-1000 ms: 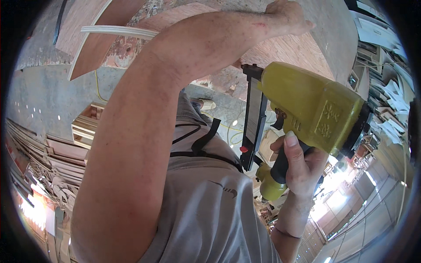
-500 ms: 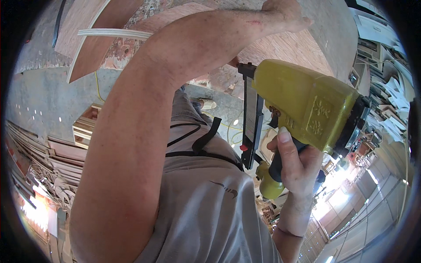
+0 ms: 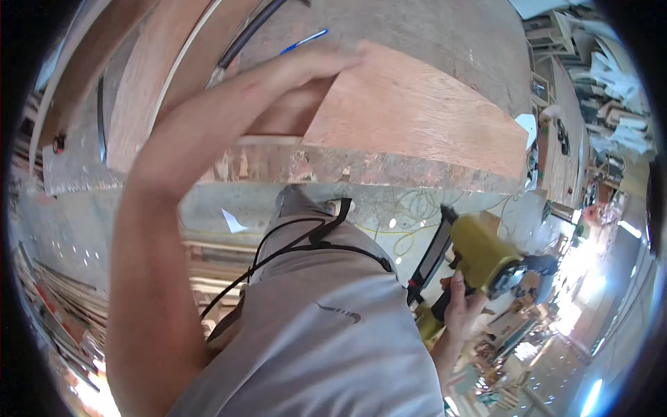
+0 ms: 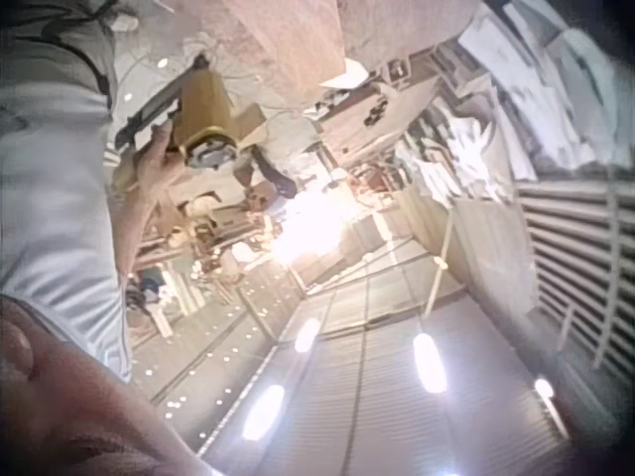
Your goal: The person assembles a wooden furniture frame by attaching plywood panels to a wooden structure. They use a pneumatic nail gun to secure the panels and a hammer to drive in nails manually. The person positions the panels, aligns them with the frame, and fastens them securely.
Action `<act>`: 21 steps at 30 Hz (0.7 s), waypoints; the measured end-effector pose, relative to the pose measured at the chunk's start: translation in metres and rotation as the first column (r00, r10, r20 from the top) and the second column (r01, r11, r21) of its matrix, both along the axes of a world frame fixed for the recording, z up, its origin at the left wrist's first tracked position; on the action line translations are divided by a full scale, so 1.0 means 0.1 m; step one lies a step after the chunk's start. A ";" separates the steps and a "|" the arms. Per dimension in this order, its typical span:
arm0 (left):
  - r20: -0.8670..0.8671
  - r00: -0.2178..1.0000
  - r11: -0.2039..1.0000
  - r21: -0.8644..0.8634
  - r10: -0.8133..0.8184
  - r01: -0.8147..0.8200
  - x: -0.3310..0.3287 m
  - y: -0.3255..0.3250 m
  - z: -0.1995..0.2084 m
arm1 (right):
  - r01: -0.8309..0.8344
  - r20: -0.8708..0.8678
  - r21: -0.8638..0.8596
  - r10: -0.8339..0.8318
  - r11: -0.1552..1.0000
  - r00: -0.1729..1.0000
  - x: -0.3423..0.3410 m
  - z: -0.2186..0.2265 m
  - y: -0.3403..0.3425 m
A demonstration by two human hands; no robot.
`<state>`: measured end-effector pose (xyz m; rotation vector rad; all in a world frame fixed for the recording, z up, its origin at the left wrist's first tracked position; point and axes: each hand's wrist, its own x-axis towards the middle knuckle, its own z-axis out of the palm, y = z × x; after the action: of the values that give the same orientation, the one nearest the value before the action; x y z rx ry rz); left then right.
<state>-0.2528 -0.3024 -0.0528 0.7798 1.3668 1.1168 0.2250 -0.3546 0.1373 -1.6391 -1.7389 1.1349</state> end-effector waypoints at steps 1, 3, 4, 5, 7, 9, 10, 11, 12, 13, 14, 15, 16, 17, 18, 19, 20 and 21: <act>-0.052 0.986 0.975 -0.163 -0.159 0.148 0.07 -0.23 0.24 | 0.094 0.053 -0.010 -0.093 0.996 0.994 0.22 -0.14 -0.03; 0.031 0.964 0.915 -0.306 -0.265 0.262 0.30 -0.62 0.72 | 0.249 0.161 -0.058 -0.238 0.967 0.958 0.57 -0.46 -0.17; 0.070 0.977 0.910 -0.355 -0.203 0.215 0.26 -0.73 0.74 | 0.276 0.127 -0.053 -0.267 0.960 0.955 0.67 -0.67 -0.19; 0.108 0.985 0.899 -0.405 -0.133 0.165 0.23 -0.84 0.66 | 0.317 0.088 -0.082 -0.310 0.945 0.947 0.77 -0.91 -0.25; 0.144 0.989 0.897 -0.436 -0.014 0.077 0.26 -0.96 0.42 | 0.402 0.044 -0.122 -0.400 0.907 0.916 1.04 -1.32 -0.37; 0.131 0.990 0.915 -0.403 0.043 0.014 0.33 -0.96 0.25 | 0.519 0.111 -0.201 -0.507 0.831 0.855 1.18 -1.57 -0.59; 0.085 0.996 0.911 -0.411 0.007 0.029 0.34 -0.90 0.28 | 0.566 0.143 -0.228 -0.547 0.792 0.824 1.24 -1.68 -0.70; 0.038 0.999 0.906 -0.420 -0.034 0.046 0.34 -0.85 0.32 | 0.613 0.176 -0.255 -0.588 0.747 0.790 1.29 -1.81 -0.83; -0.003 0.997 0.903 -0.425 -0.078 0.069 0.36 -0.78 0.35 | 0.645 0.141 -0.280 -0.634 0.711 0.760 1.29 -1.91 -0.92; -0.130 0.986 0.883 -0.469 -0.102 0.029 0.36 -0.81 0.34 | 0.679 0.105 -0.307 -0.685 0.667 0.721 1.27 -2.03 -1.04; -0.242 0.957 0.876 -0.481 -0.158 0.023 0.40 -0.75 0.30 | 0.711 0.087 -0.297 -0.723 0.638 0.685 1.38 -2.19 -1.18; -0.225 0.973 0.874 -0.481 -0.044 -0.072 0.50 -0.76 0.46 | 0.724 0.063 -0.289 -0.743 0.626 0.667 1.51 -2.37 -1.26; -0.192 0.980 0.891 -0.452 -0.051 -0.043 0.46 -0.80 0.35 | 0.707 0.173 -0.198 -0.686 0.679 0.707 1.65 -2.58 -1.35; -0.164 0.986 0.873 -0.485 -0.038 -0.047 0.37 -0.83 0.21 | 0.684 0.292 -0.123 -0.633 0.719 0.717 1.72 -2.74 -1.44; -0.098 0.989 0.832 -0.536 0.107 -0.143 0.38 -0.86 0.30 | 0.675 0.355 -0.153 -0.597 0.722 0.719 1.81 -2.86 -1.41; -0.284 0.956 0.917 -0.361 0.068 -0.172 0.39 -0.81 0.26 | 0.680 0.418 -0.190 -0.569 0.708 0.708 1.88 -2.92 -1.46; -0.463 0.882 0.970 -0.161 0.091 -0.184 0.39 -0.72 0.25 | 0.731 0.272 -0.263 -0.679 0.629 0.682 1.67 -2.72 -1.31; -0.585 0.806 0.981 -0.086 0.091 -0.173 0.42 -0.52 0.31 | 0.779 0.138 -0.330 -0.789 0.533 0.598 1.48 -2.48 -1.19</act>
<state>-0.2112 -0.3545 -0.0220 0.9843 2.0179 0.9064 0.3727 -0.4736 -0.1104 -2.2544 -0.5570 1.0028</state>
